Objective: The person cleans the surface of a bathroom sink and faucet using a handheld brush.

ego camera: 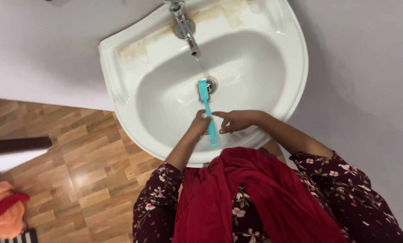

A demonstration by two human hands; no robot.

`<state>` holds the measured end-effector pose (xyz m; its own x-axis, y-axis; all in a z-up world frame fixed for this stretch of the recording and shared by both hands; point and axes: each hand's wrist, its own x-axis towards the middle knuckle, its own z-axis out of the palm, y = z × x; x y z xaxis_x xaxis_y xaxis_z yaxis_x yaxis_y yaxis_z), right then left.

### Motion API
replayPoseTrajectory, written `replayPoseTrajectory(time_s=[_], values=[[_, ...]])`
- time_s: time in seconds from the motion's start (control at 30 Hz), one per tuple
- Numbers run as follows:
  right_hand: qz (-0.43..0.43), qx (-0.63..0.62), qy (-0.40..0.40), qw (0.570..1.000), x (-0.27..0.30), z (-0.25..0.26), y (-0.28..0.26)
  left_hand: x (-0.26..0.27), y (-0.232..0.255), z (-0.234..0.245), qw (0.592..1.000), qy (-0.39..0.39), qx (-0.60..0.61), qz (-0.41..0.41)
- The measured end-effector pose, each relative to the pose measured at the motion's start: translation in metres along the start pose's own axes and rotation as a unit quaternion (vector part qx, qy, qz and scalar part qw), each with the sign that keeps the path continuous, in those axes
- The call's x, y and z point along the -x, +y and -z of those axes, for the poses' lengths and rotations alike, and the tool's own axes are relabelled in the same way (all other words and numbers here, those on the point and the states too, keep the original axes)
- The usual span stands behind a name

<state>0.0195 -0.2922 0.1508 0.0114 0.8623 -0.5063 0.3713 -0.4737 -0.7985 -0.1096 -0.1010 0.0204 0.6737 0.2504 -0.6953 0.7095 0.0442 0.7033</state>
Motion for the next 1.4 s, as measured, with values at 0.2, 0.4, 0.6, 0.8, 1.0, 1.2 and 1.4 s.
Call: replayPoseTrajectory(time_s=[0.2, 0.4, 0.6, 0.8, 1.0, 1.2, 1.4], values=[[-0.063, 0.090, 0.120, 0.987, 0.024, -0.021, 0.002, 0.004, 0.007, 0.058, 0.821, 0.255, -0.497, -0.117], [-0.074, 0.233, 0.241, 0.939, 0.051, -0.028, -0.012, 0.048, 0.035, 0.001, 0.805, 0.013, -0.561, -0.192], [-0.036, 0.224, 0.305, 0.925, 0.061, -0.031, -0.012, 0.017, 0.025, 0.034, 0.736, 0.141, -0.645, -0.148], [-0.088, 0.216, 0.248, 0.940, 0.060, -0.026, -0.027, -0.001, -0.027, 0.000, 0.803, 0.003, -0.541, -0.250], [-0.114, 0.188, 0.240, 0.946, 0.062, -0.027, -0.033, -0.066, -0.021, 0.026, 0.768, 0.104, -0.583, -0.242], [-0.106, 0.190, 0.246, 0.945, 0.060, -0.027, -0.033, -0.026, -0.025, -0.028, 0.779, 0.045, -0.500, -0.376], [-0.136, 0.202, 0.215, 0.946, 0.058, -0.028, -0.030, -0.040, 0.006, 0.021, 0.835, 0.235, -0.490, -0.084]])
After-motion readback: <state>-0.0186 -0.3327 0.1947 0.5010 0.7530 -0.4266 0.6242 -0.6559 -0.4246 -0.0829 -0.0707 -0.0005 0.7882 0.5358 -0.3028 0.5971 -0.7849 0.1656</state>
